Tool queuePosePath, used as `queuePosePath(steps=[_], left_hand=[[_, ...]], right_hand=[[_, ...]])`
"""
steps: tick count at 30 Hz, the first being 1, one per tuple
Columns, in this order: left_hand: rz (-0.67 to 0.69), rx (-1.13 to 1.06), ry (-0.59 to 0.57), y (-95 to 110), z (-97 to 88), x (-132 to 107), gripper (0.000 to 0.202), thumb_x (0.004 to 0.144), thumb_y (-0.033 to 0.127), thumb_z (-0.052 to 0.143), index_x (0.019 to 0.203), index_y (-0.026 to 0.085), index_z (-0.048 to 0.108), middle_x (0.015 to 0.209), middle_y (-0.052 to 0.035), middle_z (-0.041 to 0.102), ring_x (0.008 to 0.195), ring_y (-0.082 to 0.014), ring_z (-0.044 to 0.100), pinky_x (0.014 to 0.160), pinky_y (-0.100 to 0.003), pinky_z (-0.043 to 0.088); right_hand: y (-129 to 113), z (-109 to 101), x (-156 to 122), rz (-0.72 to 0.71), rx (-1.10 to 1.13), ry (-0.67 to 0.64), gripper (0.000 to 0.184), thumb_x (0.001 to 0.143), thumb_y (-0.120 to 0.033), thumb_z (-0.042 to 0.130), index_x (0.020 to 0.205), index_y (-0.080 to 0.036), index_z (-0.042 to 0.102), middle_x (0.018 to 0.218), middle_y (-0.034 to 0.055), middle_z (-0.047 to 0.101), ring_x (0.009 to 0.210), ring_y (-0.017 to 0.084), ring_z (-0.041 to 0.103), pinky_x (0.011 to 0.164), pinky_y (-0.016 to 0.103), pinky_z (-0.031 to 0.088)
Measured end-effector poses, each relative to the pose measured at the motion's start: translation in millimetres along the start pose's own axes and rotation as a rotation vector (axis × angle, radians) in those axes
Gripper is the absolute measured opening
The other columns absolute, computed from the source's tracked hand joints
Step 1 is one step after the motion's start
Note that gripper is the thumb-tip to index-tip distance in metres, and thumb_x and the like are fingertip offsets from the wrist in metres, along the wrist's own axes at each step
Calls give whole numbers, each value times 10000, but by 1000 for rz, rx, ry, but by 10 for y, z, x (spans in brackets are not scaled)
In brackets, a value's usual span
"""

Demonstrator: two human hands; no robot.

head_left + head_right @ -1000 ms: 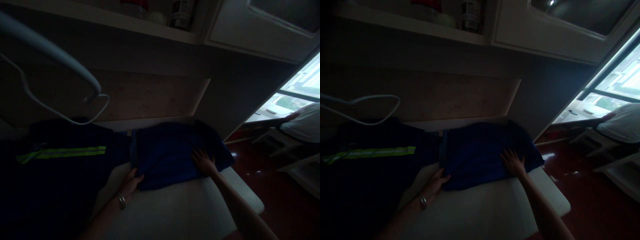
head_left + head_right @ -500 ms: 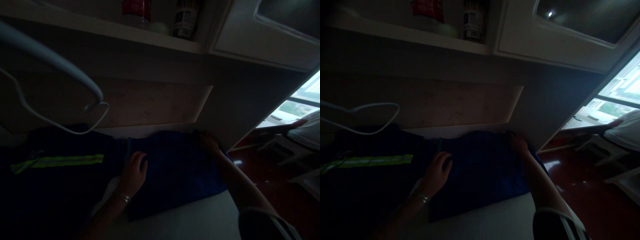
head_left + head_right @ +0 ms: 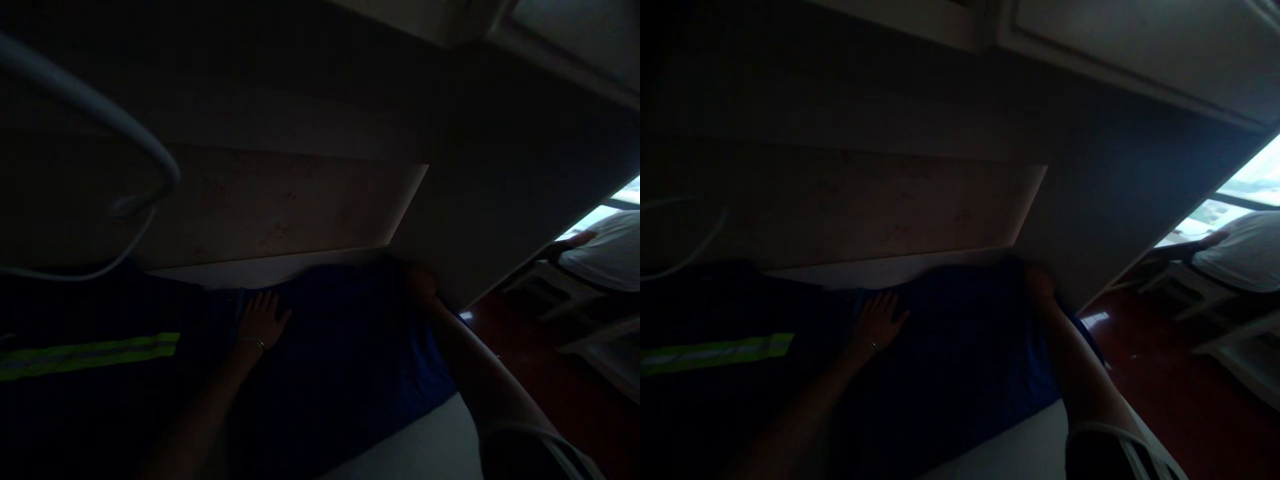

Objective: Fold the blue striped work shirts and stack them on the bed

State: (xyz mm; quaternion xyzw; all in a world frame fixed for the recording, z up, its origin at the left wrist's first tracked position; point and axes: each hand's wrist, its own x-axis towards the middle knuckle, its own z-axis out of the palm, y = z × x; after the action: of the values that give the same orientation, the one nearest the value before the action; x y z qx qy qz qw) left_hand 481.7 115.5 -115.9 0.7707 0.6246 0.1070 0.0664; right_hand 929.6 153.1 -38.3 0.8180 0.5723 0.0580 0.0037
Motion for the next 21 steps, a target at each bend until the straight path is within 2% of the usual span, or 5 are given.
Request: queuePosePath(steps=[3, 9, 14, 18, 21], left_hand=[[-24, 16, -42, 53, -82, -4, 816, 876, 695, 262, 1457, 145, 423, 1551, -165, 348, 1454, -336, 265, 1183, -529, 146], [66, -8, 60, 289, -267, -217, 661, 938, 550, 285, 1492, 198, 365, 1608, -123, 224, 1473, -335, 204, 1186, -586, 61], [88, -92, -100, 467, -135, -482, 668, 932, 623, 207, 1468, 275, 402, 1593, -103, 281, 1474, -324, 208, 1172, -634, 50], [83, -108, -182, 417, -328, -799, 624, 943, 548, 286, 1442, 208, 441, 1569, -150, 322, 1455, -328, 259, 1173, -628, 105], [109, -114, -194, 298, -661, -1349, 550, 931, 507, 372, 1375, 219, 524, 1489, -130, 463, 1384, -324, 387, 1172, -591, 189]], right_hand=[[-114, 75, -20, 5, 6, -54, 392, 934, -165, 393, 1225, -118, 650, 1132, 234, 669, 1091, 342, 636, 892, 483, 510], [-709, 206, -230, -223, 119, 102, 524, 985, -256, 290, 1503, -198, 341, 1566, 136, 326, 1415, 305, 319, 1127, 539, 281], [-1037, 470, -536, -403, 111, -184, 482, 990, -316, 279, 1456, -323, 401, 1585, 30, 309, 1454, 291, 244, 1124, 677, 134], [-1062, 467, -611, -342, 104, -62, 516, 979, -314, 278, 1484, -258, 361, 1581, 93, 307, 1433, 324, 284, 1103, 706, 142], [-1184, 365, -799, -384, 189, 44, 508, 970, -302, 279, 1441, -183, 429, 1479, 145, 461, 1318, 327, 452, 1103, 600, 283]])
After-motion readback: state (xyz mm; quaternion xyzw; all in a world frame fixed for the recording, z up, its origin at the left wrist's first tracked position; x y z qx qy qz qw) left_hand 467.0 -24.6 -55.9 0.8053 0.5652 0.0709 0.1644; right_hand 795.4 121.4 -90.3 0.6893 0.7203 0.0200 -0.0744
